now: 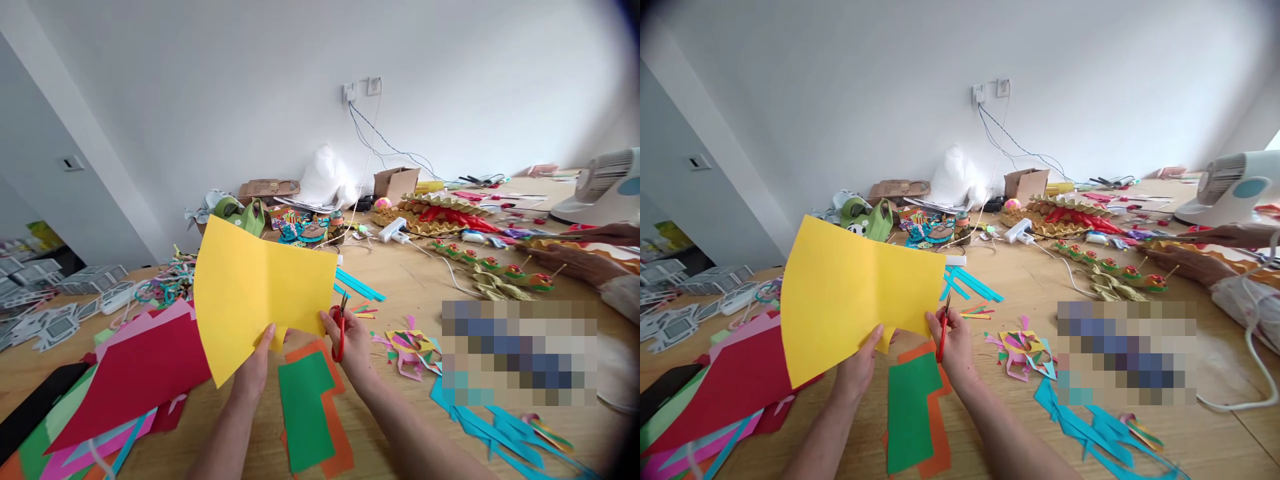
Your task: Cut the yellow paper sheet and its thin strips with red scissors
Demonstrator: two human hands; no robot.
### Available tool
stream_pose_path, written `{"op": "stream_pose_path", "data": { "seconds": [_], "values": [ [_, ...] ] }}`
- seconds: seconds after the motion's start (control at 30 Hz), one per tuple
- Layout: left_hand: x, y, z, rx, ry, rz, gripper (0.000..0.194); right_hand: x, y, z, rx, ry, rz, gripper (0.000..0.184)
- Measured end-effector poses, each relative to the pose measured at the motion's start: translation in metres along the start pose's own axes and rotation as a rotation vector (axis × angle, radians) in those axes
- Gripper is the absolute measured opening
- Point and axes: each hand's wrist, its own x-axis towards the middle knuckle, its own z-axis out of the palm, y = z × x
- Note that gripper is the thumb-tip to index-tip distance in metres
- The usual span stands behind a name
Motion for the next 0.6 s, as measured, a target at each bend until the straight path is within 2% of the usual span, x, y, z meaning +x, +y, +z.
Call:
{"op": "stream_pose_path", "data": {
  "seconds": [0.13, 0.4, 0.6],
  "values": [
    [0.000, 0.004, 0.003, -0.017, -0.049, -0.053, 0.028, 0.000, 0.001, -0.001, -0.012, -0.062, 0.030, 0.035],
    [-0.003, 0.011, 0.005, -0.099, -0.049, -0.141, 0.042, -0.004, 0.001, -0.002, -0.111, -0.189, 0.103, 0.045],
    [-0.007, 0.014, 0.007, -0.129, -0.071, -0.209, 0.045, -0.006, -0.005, 0.002, -0.035, -0.220, 0.117, 0.048]
  ]
}}
